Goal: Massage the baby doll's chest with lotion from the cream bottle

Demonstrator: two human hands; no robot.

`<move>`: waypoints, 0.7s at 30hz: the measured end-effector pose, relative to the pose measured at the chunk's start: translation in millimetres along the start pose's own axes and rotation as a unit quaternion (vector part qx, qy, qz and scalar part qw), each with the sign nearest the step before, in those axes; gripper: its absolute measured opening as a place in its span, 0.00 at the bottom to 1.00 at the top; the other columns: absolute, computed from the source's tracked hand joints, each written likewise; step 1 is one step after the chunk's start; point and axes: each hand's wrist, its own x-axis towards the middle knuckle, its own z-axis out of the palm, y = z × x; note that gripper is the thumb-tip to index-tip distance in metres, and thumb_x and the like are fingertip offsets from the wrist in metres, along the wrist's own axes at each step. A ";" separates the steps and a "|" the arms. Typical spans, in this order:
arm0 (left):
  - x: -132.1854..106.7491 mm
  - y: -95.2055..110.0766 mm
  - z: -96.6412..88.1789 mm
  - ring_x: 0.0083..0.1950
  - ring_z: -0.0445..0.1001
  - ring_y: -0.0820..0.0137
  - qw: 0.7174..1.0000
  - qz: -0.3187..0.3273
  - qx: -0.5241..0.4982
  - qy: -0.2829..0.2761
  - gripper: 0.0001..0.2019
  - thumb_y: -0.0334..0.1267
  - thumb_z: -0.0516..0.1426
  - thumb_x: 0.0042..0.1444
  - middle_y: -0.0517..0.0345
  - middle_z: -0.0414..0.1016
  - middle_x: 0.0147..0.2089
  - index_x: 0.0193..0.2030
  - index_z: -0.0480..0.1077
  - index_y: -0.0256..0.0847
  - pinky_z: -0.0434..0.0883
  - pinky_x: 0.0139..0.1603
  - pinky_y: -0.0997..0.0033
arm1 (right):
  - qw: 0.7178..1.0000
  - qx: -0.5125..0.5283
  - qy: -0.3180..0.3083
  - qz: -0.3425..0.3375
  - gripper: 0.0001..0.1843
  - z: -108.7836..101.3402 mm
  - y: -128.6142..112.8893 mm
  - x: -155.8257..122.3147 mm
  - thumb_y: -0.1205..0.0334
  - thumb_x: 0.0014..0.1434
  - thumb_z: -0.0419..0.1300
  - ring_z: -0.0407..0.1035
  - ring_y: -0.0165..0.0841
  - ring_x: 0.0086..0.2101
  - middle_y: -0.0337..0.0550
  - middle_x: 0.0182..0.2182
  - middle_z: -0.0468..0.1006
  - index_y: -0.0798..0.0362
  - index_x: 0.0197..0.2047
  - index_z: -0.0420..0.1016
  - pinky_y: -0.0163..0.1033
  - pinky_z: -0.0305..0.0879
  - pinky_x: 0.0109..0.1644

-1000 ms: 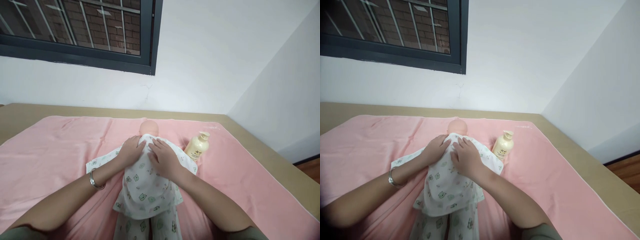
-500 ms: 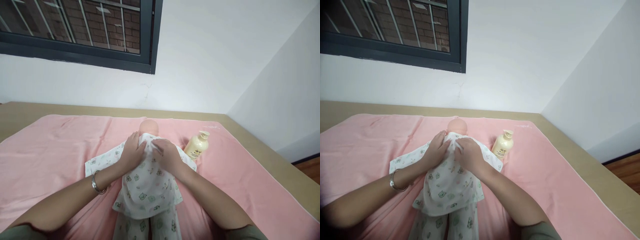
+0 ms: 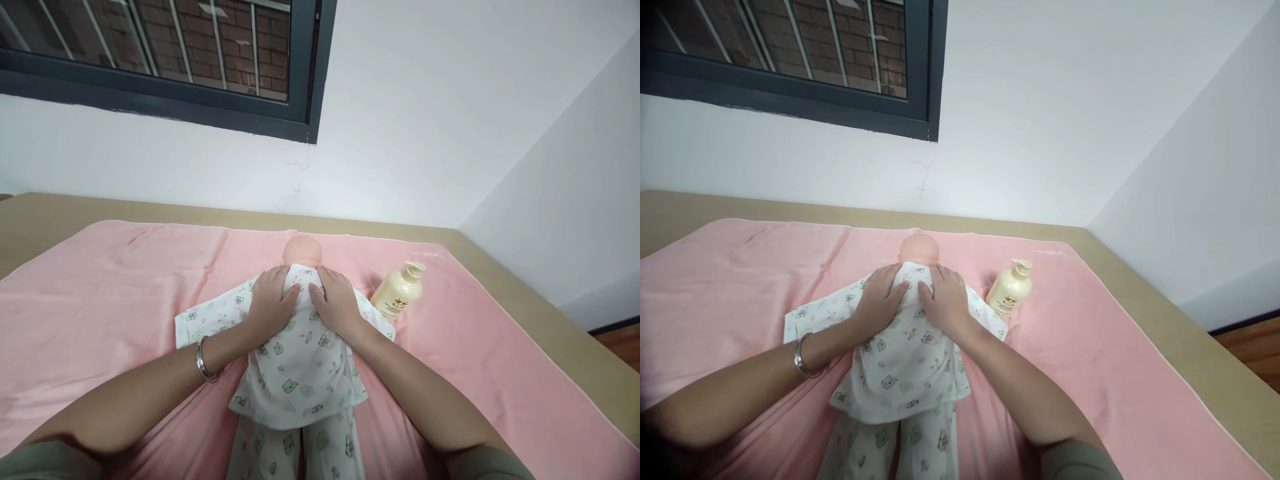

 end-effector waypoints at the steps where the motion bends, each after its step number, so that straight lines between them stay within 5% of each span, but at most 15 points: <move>1: -0.2 0.0 0.1 0.59 0.68 0.55 1.000 0.000 0.000 0.002 0.21 0.46 0.47 0.62 0.46 0.72 0.56 0.57 0.65 0.39 0.63 0.63 0.50 | 1.000 0.001 0.000 0.001 0.26 0.0 0.2 0.1 0.54 0.69 0.46 0.62 0.43 0.59 0.54 0.60 0.70 0.59 0.64 0.63 0.49 0.54 0.64; 10: -2.3 2.4 -2.2 0.59 0.68 0.54 1.000 0.007 0.024 -0.004 0.22 0.46 0.46 0.63 0.43 0.72 0.57 0.58 0.65 0.36 0.63 0.63 0.48 | 1.000 0.021 -0.003 -0.005 0.25 -0.8 1.8 0.7 0.56 0.69 0.46 0.62 0.43 0.59 0.53 0.59 0.70 0.59 0.64 0.63 0.49 0.54 0.64; 16: -19.9 15.8 -8.5 0.68 0.59 0.54 0.989 0.120 0.083 -0.017 0.22 0.40 0.46 0.64 0.42 0.65 0.66 0.62 0.62 0.35 0.54 0.69 0.45 | 0.996 0.022 -0.085 -0.005 0.27 -9.6 9.9 7.9 0.54 0.71 0.42 0.53 0.43 0.65 0.53 0.66 0.61 0.57 0.68 0.56 0.60 0.41 0.69; 21: 1.3 3.4 -10.5 0.61 0.68 0.53 0.997 0.035 0.060 -0.043 0.22 0.44 0.44 0.65 0.40 0.71 0.59 0.59 0.64 0.34 0.65 0.62 0.47 | 0.998 -0.027 -0.057 -0.019 0.28 -15.8 -20.8 -18.3 0.59 0.69 0.44 0.49 0.48 0.67 0.60 0.67 0.59 0.64 0.68 0.57 0.59 0.43 0.69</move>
